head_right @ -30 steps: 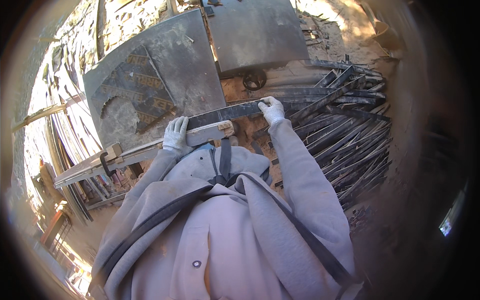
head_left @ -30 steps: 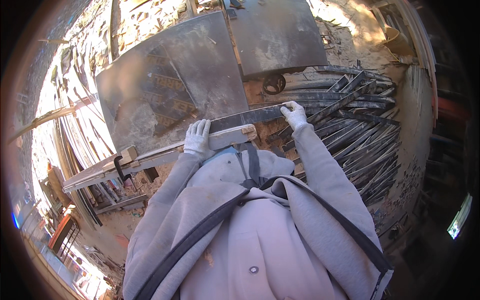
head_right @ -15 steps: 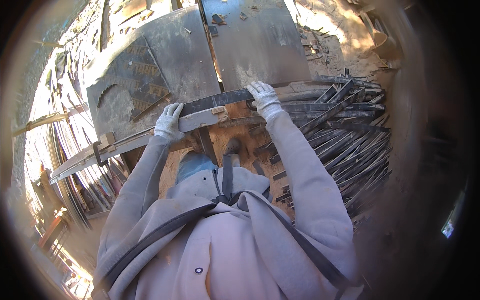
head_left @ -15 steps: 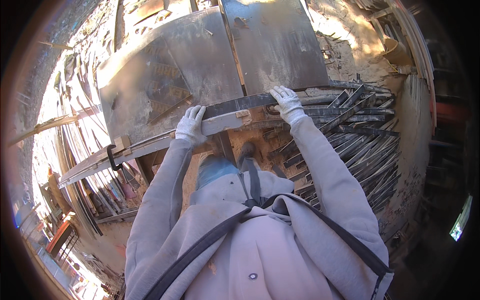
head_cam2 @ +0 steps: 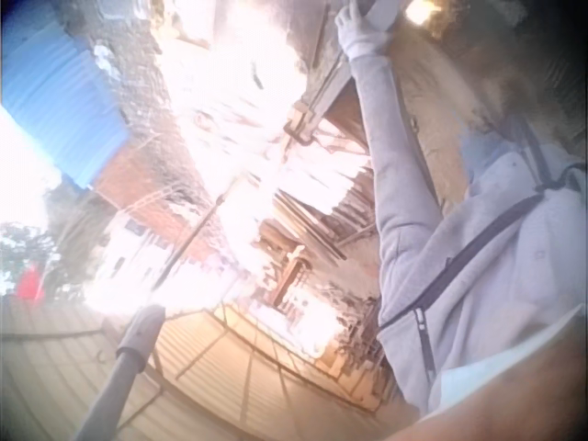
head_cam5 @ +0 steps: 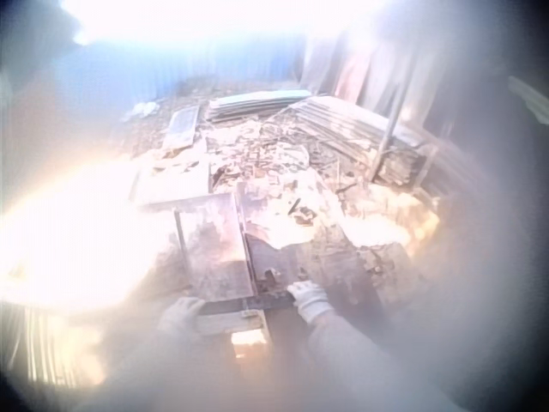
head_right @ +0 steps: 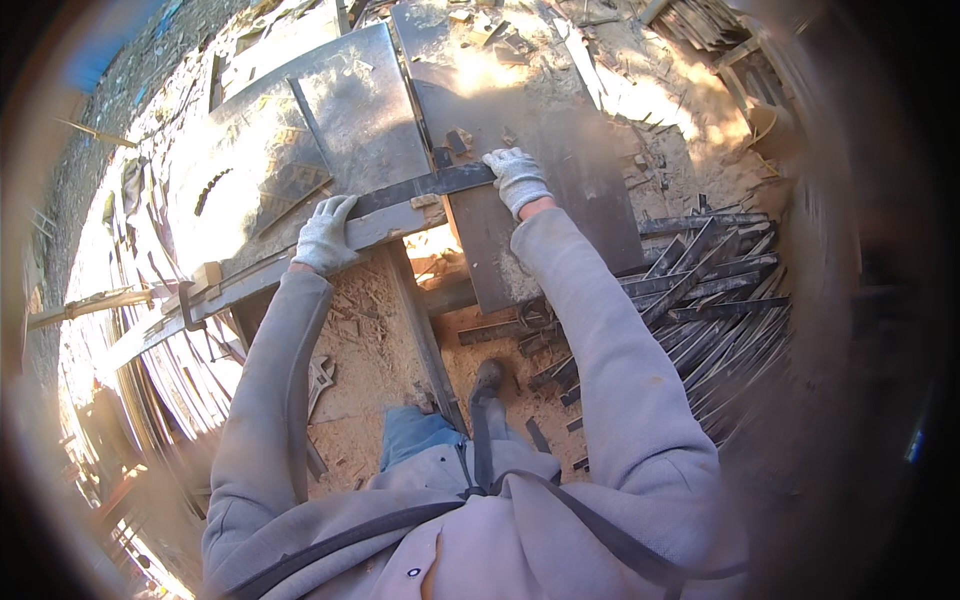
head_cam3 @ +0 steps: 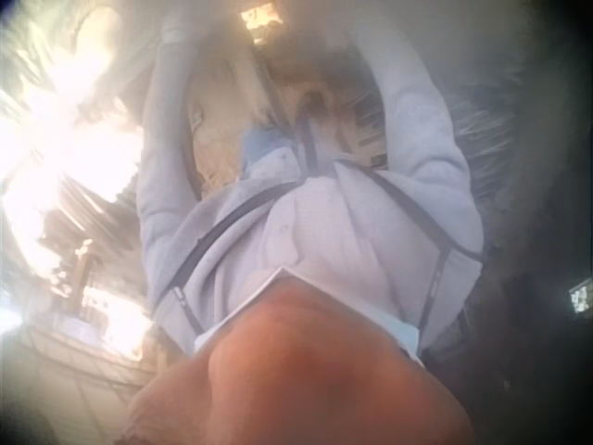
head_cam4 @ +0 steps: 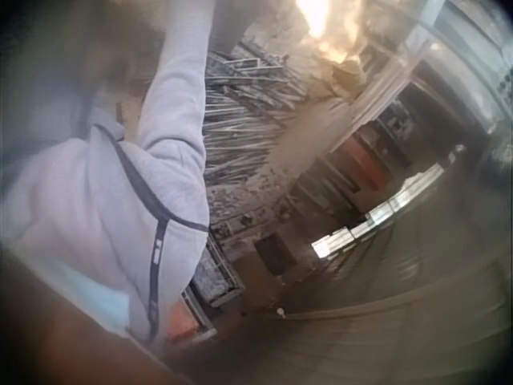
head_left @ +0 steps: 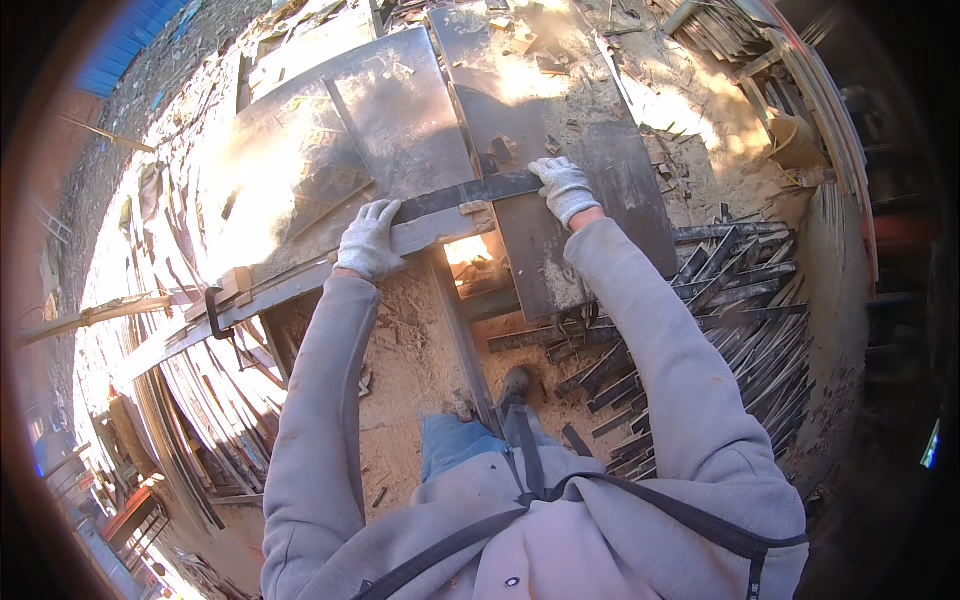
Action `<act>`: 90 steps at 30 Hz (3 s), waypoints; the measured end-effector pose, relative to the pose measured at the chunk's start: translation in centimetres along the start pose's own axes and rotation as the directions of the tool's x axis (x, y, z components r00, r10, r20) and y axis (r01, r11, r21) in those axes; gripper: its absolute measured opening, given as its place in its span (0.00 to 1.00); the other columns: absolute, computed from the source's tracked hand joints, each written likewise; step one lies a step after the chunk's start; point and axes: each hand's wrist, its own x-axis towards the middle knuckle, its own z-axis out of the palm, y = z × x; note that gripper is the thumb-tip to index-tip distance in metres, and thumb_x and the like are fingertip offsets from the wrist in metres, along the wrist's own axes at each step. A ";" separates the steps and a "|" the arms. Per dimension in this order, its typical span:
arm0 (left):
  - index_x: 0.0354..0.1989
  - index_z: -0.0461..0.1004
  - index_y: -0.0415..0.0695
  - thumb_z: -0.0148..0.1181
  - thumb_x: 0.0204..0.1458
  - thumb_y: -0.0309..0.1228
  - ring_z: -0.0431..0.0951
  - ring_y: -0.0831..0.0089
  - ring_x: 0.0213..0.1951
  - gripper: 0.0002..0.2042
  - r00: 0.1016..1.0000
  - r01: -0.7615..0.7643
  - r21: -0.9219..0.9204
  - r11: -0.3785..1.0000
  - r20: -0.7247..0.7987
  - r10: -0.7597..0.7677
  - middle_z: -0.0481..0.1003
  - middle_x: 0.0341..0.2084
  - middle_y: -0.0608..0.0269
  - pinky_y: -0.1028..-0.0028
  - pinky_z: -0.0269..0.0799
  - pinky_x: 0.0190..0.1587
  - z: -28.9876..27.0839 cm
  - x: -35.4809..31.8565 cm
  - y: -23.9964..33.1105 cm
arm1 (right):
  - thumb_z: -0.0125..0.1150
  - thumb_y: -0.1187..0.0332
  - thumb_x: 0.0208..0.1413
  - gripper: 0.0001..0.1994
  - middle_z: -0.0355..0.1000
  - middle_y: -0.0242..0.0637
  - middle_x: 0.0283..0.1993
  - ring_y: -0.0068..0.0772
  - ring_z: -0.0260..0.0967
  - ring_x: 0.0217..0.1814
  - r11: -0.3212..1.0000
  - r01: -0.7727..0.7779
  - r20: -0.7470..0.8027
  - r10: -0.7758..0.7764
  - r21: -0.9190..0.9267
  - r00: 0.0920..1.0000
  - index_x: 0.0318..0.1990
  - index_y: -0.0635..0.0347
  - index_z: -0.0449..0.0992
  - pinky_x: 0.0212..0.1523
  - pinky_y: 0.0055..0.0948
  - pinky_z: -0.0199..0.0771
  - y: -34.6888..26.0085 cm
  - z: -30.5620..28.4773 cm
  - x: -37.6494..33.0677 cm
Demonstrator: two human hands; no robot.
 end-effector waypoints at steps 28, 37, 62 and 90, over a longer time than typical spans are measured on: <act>0.53 0.80 0.45 0.75 0.47 0.29 0.73 0.53 0.53 0.22 0.946 0.067 -0.335 0.940 -0.277 -0.166 0.75 0.47 0.55 0.58 0.72 0.59 0.3 -1.0 6.1 | 0.65 0.70 0.67 0.20 0.80 0.42 0.47 0.31 0.79 0.42 -0.241 -0.543 0.339 0.937 0.805 0.086 0.64 0.65 0.74 0.43 0.29 0.82 6.9 -21.1 -40.9; 0.67 0.68 0.42 0.80 0.42 0.43 0.69 0.47 0.63 0.43 0.992 -0.053 -0.427 0.903 -0.129 -0.003 0.68 0.61 0.47 0.54 0.69 0.66 1.4 1.6 10.4 | 0.73 0.69 0.57 0.20 0.79 0.43 0.56 0.42 0.77 0.59 0.431 -0.711 0.472 0.541 0.555 0.696 0.58 0.52 0.80 0.61 0.38 0.76 -5.1 -3.7 -4.1; 0.69 0.64 0.39 0.77 0.33 0.44 0.71 0.49 0.59 0.49 0.976 -0.157 -0.230 0.961 0.116 0.187 0.69 0.60 0.50 0.54 0.69 0.63 1.4 3.6 7.4 | 0.75 0.63 0.46 0.36 0.68 0.40 0.56 0.46 0.65 0.58 0.999 0.043 0.278 -0.049 0.029 0.959 0.65 0.58 0.71 0.59 0.44 0.67 -1.7 -4.2 -4.7; 0.73 0.62 0.44 0.81 0.32 0.54 0.66 0.51 0.68 0.56 0.997 0.052 -0.050 0.997 0.065 -0.049 0.67 0.64 0.50 0.57 0.67 0.69 -0.2 5.9 7.9 | 0.76 0.59 0.51 0.19 0.76 0.43 0.45 0.48 0.75 0.52 0.954 -0.294 0.237 0.272 0.058 0.933 0.49 0.54 0.80 0.54 0.46 0.75 -3.7 -5.6 -5.8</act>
